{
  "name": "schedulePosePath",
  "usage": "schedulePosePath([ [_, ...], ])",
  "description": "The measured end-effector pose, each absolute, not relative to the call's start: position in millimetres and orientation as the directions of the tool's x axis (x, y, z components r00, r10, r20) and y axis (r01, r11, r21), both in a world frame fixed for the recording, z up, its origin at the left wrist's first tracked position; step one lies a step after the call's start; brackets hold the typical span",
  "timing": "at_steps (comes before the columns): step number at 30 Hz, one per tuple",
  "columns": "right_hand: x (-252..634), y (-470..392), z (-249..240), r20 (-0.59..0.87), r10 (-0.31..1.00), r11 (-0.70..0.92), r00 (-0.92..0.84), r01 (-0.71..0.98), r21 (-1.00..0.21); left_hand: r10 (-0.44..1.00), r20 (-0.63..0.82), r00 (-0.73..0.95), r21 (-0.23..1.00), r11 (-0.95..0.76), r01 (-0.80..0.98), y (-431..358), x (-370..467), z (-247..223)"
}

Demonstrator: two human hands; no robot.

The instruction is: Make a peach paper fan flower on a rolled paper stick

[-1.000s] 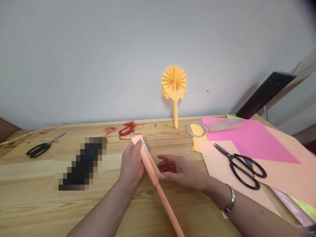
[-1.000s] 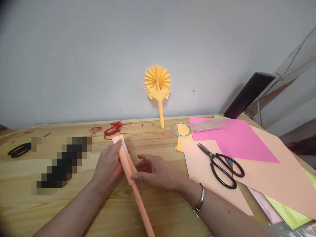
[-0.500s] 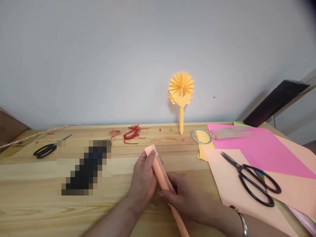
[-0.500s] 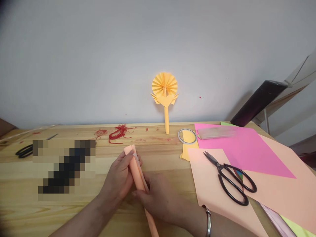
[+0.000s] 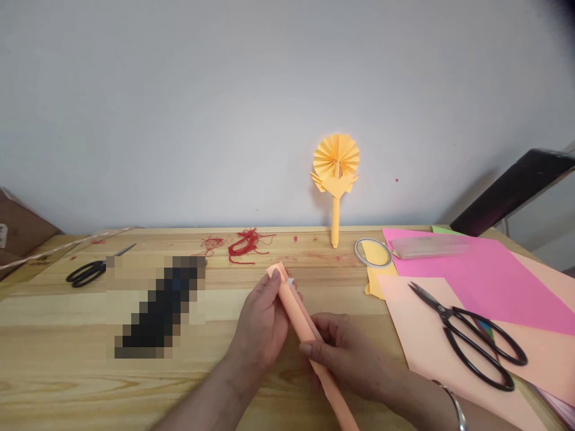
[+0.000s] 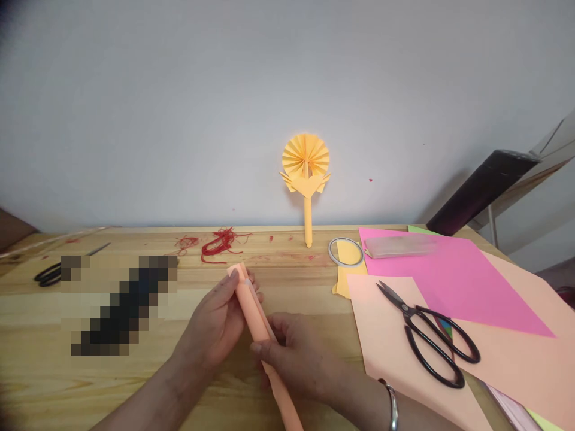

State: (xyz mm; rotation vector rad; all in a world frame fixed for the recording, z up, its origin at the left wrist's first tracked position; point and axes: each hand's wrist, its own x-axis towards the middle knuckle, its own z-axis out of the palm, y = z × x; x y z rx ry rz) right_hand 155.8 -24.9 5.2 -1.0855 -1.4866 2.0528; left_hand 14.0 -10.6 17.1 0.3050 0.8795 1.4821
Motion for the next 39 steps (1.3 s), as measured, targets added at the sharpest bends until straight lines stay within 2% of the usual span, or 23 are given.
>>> schedulePosePath([
  [12,162.6,-17.6,-5.0,-0.307,0.582,-0.493,-0.753,-0.027,-0.87,0.958,-0.257,-0.124,0.69,0.092,-0.718,-10.8,11.1,19.9],
  [17,163.2,-16.8,-9.3,-0.28,0.576,-0.492,-0.768,-0.052,-0.869,0.953,-0.268,-0.141,0.694,0.089,-0.715,-10.2,11.5,20.5],
  [24,164.3,-16.0,0.0,-0.33,0.574,-0.463,-0.75,0.036,-0.886,0.958,-0.248,-0.146,0.727,0.084,-0.681,-12.4,12.6,19.8],
  [28,166.5,-14.8,9.1,-0.352,0.575,-0.386,-0.738,0.135,-0.913,0.939,-0.258,-0.226,0.779,0.063,-0.624,-8.7,12.8,14.4],
  [31,168.5,-13.7,10.8,-0.369,0.553,-0.394,-0.747,0.156,-0.906,0.928,-0.26,-0.266,0.799,0.052,-0.599,-5.6,12.3,10.4],
  [36,170.6,-13.9,10.0,-0.378,0.525,-0.436,-0.762,0.14,-0.889,0.945,-0.27,-0.185,0.789,0.107,-0.605,-4.7,10.5,10.3],
  [39,171.4,-12.7,9.4,-0.369,0.543,-0.406,-0.754,0.148,-0.902,0.949,-0.287,-0.128,0.758,0.143,-0.637,-4.3,9.6,10.8],
])
